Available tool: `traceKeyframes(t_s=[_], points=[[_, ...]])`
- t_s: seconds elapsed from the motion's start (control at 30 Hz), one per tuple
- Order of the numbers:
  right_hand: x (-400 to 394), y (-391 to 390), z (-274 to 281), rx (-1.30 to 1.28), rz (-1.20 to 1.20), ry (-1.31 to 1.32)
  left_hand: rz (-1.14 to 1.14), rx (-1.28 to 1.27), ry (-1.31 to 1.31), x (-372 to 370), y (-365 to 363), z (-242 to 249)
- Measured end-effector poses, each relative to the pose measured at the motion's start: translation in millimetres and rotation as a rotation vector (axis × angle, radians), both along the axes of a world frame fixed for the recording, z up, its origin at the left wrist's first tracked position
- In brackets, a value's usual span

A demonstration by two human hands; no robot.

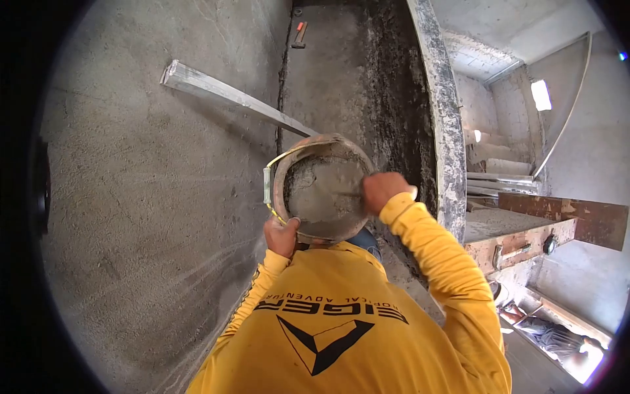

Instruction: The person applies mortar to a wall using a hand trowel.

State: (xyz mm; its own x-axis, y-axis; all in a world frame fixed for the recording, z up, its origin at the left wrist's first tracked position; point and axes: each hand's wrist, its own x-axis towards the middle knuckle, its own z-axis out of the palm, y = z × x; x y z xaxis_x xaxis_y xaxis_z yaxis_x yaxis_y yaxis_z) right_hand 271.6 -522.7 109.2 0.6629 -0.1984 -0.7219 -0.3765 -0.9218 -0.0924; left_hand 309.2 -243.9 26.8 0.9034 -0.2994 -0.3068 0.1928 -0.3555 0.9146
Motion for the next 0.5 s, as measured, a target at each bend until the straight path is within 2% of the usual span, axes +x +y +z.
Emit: traceKeyframes(t_s=[0.1, 0.17, 0.23, 0.27, 0.37, 0.43, 0.5], points=[[-39, -21, -85, -0.299, 0.095, -0.427, -0.015, 0.000, 0.008, 2, -3, -13], [-29, -2, -88, 0.010, 0.083, -0.091, -0.073, 0.074, 0.000, 9, -4, -23], [-40, 31, -148, 0.158, 0.021, -0.194, -0.178, 0.211, -0.026, 24, -8, -24], [-29, 45, -161, 0.196, 0.013, -0.120, -0.184, 0.178, -0.044, 36, -13, -24], [-22, 61, -152, 0.416, -0.156, -0.282, -0.194, 0.140, -0.021, 43, -10, -7], [-18, 50, -130, 0.475, -0.186, -0.381, -0.167, 0.128, -0.007, 56, -13, 2], [-15, 43, -98, 0.455, -0.233, -0.378, -0.068, 0.045, 0.013, 62, -14, -10]])
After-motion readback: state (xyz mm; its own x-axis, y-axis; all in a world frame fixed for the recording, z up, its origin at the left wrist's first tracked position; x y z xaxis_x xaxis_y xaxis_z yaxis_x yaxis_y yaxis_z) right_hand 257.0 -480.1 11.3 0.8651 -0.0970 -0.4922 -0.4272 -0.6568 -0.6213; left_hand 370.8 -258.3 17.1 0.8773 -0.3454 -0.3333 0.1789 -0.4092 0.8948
